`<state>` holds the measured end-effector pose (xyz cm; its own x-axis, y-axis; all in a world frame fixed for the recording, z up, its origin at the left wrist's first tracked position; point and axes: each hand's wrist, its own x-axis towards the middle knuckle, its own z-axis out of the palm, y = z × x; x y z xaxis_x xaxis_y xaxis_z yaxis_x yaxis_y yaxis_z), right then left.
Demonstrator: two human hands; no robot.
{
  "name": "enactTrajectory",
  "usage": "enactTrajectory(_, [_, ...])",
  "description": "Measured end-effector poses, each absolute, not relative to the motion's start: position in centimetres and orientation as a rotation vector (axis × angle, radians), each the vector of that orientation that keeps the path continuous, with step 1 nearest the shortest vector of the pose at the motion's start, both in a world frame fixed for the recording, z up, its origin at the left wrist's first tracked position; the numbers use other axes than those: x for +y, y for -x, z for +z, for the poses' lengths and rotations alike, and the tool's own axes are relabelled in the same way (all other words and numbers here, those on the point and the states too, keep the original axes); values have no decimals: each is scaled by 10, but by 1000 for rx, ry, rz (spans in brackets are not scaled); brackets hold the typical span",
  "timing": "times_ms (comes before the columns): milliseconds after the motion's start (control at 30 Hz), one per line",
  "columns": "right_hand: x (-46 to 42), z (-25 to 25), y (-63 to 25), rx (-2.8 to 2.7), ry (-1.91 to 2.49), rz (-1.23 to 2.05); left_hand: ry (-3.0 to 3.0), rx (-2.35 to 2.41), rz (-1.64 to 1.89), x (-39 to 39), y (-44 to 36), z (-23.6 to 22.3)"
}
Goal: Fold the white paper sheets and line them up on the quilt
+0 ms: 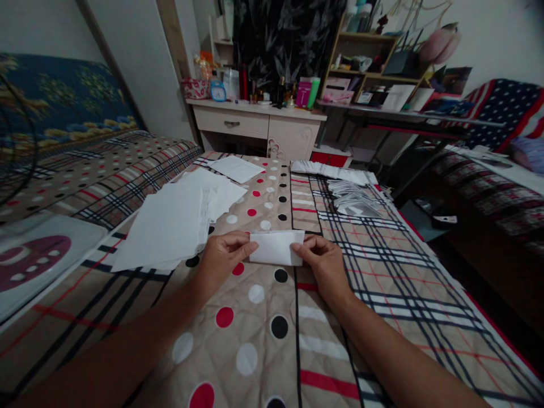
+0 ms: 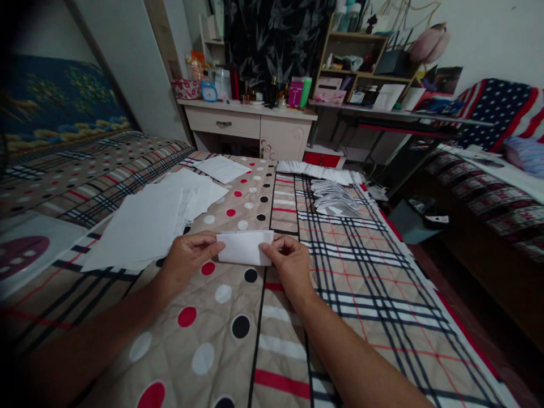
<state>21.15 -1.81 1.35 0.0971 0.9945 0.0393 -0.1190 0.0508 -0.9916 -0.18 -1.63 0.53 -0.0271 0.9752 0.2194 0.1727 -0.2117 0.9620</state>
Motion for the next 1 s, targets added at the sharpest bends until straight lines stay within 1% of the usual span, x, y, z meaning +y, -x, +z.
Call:
enactTrajectory(267, [-18,11,-212,-1056,1057,1202,-1313,1257,1270,-17,0,3])
enactTrajectory(600, [-20,13,-211,-1021,1111,1065,-1369,1265,1260,-18,-3,8])
enactTrajectory(1000, [-21,14,-210,-1001,1161,1029,-1377,1304,1406,-18,-2,5])
